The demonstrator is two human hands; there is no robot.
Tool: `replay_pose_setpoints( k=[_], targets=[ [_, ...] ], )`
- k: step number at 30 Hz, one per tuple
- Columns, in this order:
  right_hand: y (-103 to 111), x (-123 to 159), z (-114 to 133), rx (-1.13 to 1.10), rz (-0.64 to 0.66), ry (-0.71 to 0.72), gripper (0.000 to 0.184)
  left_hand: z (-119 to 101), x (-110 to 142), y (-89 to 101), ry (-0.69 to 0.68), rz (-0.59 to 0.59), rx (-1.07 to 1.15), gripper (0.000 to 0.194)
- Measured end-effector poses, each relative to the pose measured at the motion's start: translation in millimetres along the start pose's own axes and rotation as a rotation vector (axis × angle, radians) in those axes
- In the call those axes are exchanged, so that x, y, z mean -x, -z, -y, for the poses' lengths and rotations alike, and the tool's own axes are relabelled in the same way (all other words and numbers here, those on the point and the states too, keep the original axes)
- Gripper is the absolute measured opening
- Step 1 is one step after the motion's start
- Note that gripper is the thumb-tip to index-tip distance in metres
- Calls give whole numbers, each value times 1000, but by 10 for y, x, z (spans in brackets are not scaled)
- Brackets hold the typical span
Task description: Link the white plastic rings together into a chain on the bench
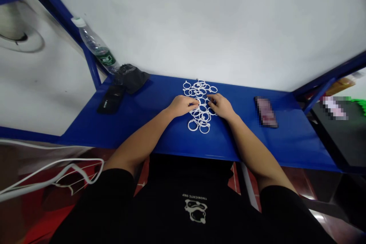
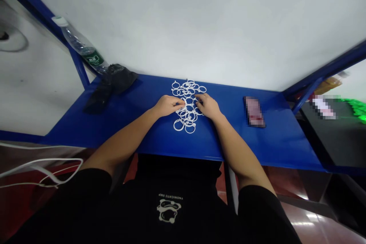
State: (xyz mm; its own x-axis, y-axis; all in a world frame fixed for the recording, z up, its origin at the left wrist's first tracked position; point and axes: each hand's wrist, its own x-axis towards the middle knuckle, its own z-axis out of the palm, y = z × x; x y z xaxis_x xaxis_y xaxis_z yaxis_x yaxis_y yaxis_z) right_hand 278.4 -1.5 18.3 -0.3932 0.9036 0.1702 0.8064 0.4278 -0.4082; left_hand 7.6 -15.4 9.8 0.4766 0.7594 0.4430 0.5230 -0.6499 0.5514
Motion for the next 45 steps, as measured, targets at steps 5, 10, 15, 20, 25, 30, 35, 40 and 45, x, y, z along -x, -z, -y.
replay_pose_setpoints(
  k=[5, 10, 15, 20, 25, 30, 35, 40, 45],
  targets=[
    [15, 11, 37, 34, 39, -13, 38, -12, -16, 54, 92, -159, -41, 19],
    [42, 37, 49, -73, 4, -81, 36, 192, -55, 88, 328, -255, -180, 39],
    [17, 39, 19, -164, -44, -71, 37, 378, -76, 51, 400, -163, -238, 65],
    [-8, 40, 18, -148, -63, -29, 36, 394, -80, 39, 326, -82, -282, 48],
    [11, 48, 32, -154, -57, -40, 35, 358, -71, 53, 333, -91, -311, 32],
    [4, 55, 34, -231, -96, -30, 36, 332, -65, 57, 369, -57, -294, 17],
    [8, 65, 58, -284, -164, -11, 36, 284, -78, 74, 384, -244, -217, 8],
    [18, 63, 69, -270, -173, 20, 39, 171, -83, 90, 309, -361, -120, 5],
    [20, 68, 67, -247, -170, 21, 40, 86, -66, 49, 274, -331, -47, 22]
  ],
)
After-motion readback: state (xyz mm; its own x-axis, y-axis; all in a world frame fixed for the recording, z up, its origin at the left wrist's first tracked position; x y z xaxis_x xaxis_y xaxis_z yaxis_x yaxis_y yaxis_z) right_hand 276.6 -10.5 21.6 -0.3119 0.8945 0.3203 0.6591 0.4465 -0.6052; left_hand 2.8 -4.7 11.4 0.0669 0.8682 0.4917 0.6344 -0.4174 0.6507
